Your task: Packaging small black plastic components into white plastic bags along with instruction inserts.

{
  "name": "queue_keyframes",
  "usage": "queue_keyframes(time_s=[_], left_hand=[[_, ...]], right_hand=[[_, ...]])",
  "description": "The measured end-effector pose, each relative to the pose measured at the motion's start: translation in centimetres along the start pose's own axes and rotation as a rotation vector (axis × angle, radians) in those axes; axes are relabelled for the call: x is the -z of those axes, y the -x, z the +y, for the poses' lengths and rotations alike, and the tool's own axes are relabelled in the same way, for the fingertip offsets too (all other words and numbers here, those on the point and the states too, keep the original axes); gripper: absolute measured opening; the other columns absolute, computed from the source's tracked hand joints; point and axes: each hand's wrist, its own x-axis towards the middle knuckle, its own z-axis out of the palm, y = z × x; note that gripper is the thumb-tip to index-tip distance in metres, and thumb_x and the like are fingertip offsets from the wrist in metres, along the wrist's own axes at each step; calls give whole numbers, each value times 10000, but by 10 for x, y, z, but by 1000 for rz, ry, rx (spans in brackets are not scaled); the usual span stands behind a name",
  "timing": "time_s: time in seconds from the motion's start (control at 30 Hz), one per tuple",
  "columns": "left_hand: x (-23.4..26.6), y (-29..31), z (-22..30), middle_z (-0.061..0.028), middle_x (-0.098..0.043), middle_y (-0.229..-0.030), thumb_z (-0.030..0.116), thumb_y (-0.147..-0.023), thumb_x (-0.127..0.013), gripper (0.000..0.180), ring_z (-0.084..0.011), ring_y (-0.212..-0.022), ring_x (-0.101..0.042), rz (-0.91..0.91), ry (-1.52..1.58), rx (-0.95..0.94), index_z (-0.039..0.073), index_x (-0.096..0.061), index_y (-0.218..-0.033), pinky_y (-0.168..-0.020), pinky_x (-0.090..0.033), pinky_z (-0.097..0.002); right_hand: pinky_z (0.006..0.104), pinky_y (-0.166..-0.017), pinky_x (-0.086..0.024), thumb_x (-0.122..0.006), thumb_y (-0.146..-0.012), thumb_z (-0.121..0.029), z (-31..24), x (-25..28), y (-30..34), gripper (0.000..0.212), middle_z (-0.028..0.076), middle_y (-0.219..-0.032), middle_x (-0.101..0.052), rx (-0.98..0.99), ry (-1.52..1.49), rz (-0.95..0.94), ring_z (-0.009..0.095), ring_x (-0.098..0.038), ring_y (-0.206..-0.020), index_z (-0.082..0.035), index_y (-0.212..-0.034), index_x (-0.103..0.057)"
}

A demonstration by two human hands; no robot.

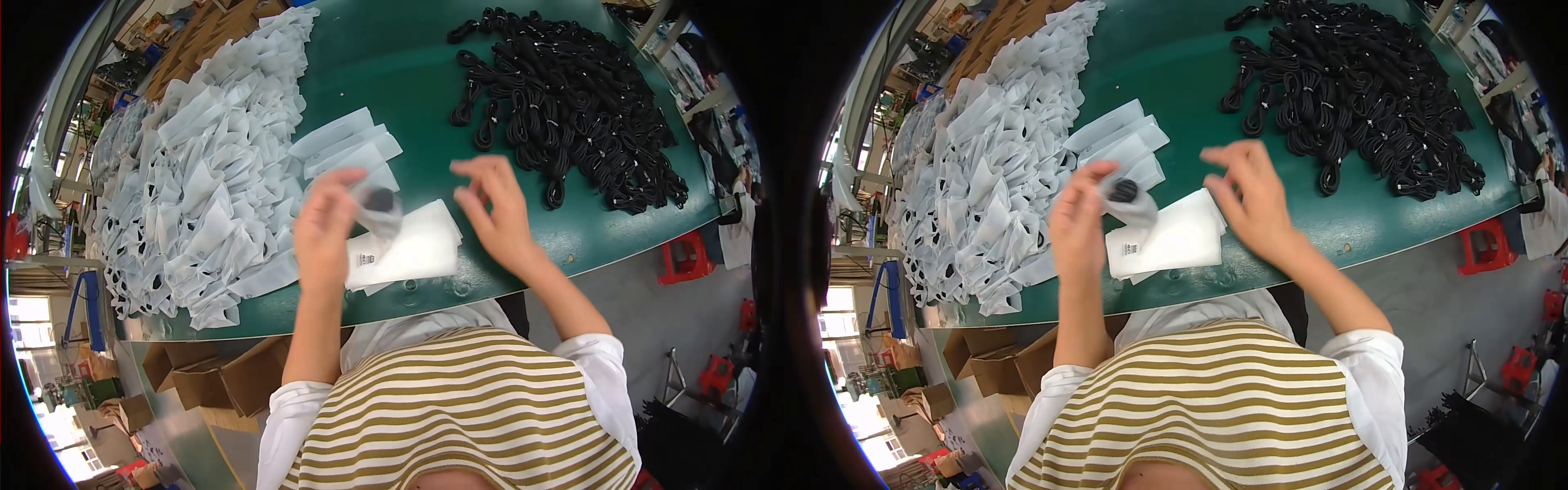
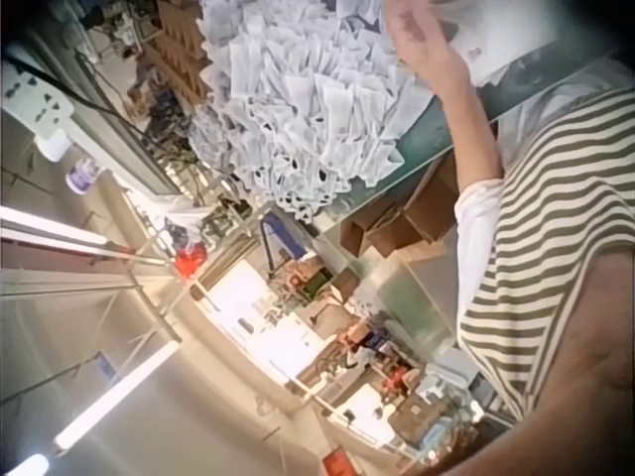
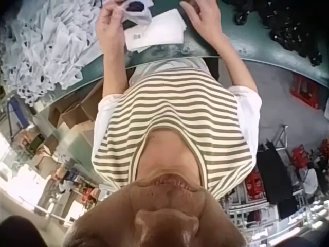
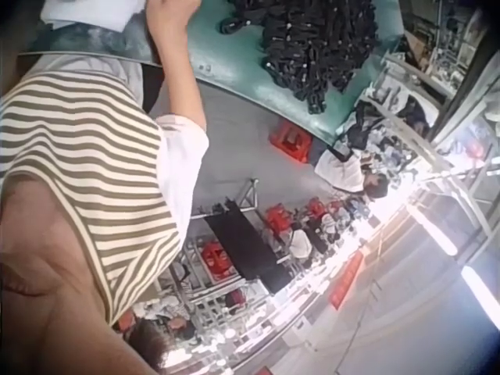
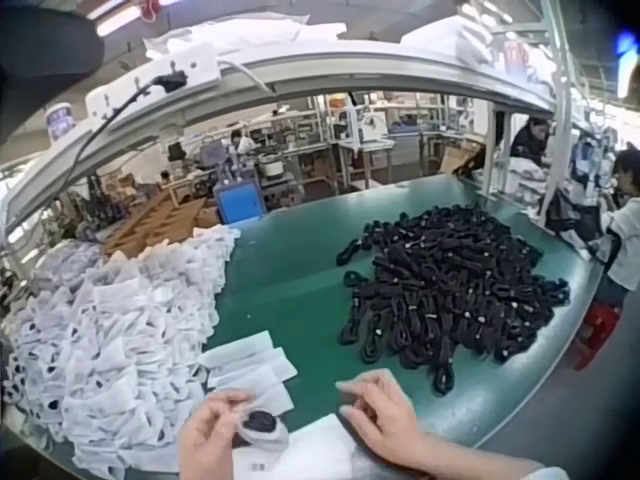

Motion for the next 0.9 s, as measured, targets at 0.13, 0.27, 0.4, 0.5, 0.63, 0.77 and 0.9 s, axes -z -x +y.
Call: queue_keyframes(time_s=[0.13, 0.27, 0.4, 0.5, 0.63, 0.77, 0.9], left_hand=[[5, -47, 33, -122, -654, -1158, 165, -984, -595, 161, -219, -1024, -624, 176, 159, -79, 7, -613, -1004, -956, -467, -328], [17, -91, 7, -141, -656, -1086, 162, -958, -621, 196, -238, -973, -644, 289, -482, -134, -9, -598, -1051, -922, -475, -343], [19, -98, -36, -170, -628, -1066, 142, -911, -661, 230, -293, -984, -617, 200, -946, -428, -17, -593, -1063, -889, -483, -368], [-13, -50, -33, -170, -617, -1074, 114, -849, -712, 250, -337, -1002, -592, -74, -815, -256, 12, -607, -1052, -906, -473, -396], [-32, 16, -49, -153, -601, -1012, 117, -805, -743, 263, -335, -980, -584, -430, -770, -387, 36, -610, -1017, -860, -474, -411], [-39, 38, -64, -110, -607, -914, 41, -817, -727, 149, -272, -889, -603, -534, -898, -348, 28, -623, -922, -762, -503, -391], [-41, 47, -68, -112, -604, -881, 15, -835, -696, 94, -262, -838, -611, -448, -878, -269, 12, -619, -889, -735, -507, -367]], right_hand=[[356, -676, -539, -693, -890, -114, 72, 4, -51, 329, 188, -1107, -549, 52, 581, 82, 260, -627, -776, -50, -1206, -629], [418, -658, -557, -706, -883, -167, 84, -7, -57, 352, 215, -1102, -562, -111, 896, -98, 336, -654, -766, -33, -1192, -607], [441, -660, -559, -686, -882, -150, 89, -6, -51, 351, 221, -1065, -578, -173, 934, -148, 381, -660, -760, -25, -1194, -585], [433, -672, -558, -663, -882, -117, 96, 6, -30, 353, 221, -1031, -593, -148, 887, -108, 391, -662, -774, -22, -1209, -571], [398, -697, -547, -635, -881, -67, 86, 15, 1, 380, 210, -978, -621, -101, 624, -51, 377, -660, -807, -22, -1250, -560], [366, -707, -523, -642, -875, -40, 67, 12, 29, 420, 180, -928, -637, -184, 216, -26, 343, -640, -794, -31, -1289, -576], [355, -696, -501, -673, -857, -19, 26, 16, 51, 439, 141, -878, -632, -160, 31, -16, 302, -613, -765, -51, -1292, -615]])
